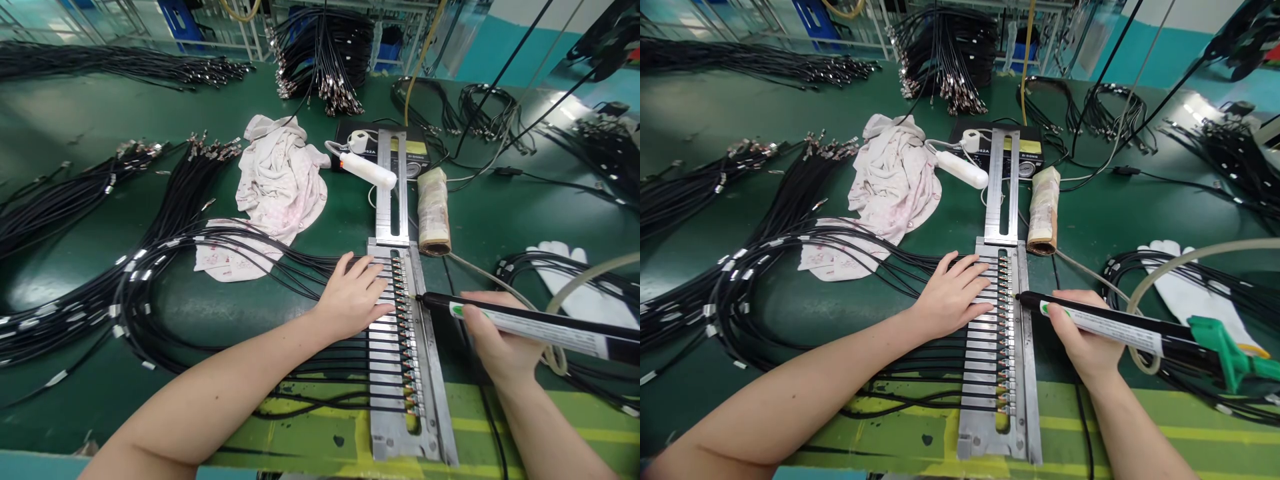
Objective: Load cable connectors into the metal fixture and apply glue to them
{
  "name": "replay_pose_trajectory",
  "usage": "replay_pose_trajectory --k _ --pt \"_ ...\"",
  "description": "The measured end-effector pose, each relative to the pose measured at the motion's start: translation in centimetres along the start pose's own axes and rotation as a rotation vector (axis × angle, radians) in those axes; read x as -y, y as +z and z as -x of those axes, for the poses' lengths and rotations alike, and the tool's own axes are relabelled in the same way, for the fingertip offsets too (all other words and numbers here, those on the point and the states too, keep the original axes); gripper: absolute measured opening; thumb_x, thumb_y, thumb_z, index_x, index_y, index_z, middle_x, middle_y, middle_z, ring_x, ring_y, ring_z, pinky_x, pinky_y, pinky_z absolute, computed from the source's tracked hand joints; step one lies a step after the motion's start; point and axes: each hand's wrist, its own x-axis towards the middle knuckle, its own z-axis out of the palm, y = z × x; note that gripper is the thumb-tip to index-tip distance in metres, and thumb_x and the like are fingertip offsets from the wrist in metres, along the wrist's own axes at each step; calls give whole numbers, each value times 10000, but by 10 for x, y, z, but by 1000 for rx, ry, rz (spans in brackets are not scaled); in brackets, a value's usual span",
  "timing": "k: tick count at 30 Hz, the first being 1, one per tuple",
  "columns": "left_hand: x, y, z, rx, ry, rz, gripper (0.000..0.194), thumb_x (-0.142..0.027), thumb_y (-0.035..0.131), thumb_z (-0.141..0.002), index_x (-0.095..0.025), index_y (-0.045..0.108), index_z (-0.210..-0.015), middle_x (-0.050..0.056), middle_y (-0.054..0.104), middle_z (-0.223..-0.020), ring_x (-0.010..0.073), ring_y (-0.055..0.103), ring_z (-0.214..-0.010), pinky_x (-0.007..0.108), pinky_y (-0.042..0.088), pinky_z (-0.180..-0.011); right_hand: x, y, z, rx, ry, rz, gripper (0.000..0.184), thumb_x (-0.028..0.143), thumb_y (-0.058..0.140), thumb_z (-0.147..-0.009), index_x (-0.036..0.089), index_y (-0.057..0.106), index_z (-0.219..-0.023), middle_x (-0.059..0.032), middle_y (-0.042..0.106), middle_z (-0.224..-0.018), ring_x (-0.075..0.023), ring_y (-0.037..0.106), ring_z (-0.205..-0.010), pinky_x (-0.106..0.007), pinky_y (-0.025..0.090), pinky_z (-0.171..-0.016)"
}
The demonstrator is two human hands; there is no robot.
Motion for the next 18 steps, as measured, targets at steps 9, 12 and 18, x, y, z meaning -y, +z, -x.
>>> replay_pose_trajectory --k 9,12,18 --pt "0 0 1 10 -3 -4 370 -451 424 -915 -148 599 -1033 94 568 -1235 286 420 -1230 506 249 -1054 -3 -1 2 -1 -20 14 75 272 663 -721 226 666 -781 3 670 -697 -163 607 -588 -293 492 -518" --pt "0 0 0 10 -4 -5 379 -457 414 -917 -146 598 -1030 92 569 -1231 287 419 -1231 506 247 -1055 -4 -1 2 -6 -23 11 78 281 668 -716 227 667 -772 3 669 -690 -167 607 -584 -300 490 -510" --pt "0 0 0 9 0 -4 381 -463 419 -914 -148 601 -1029 98 567 -1234 289 417 -1232 506 245 -1056 -5 -2 3 1 -15 10 89 288 673 -720 233 669 -789 5 662 -686 -163 601 -575 -294 488 -496"
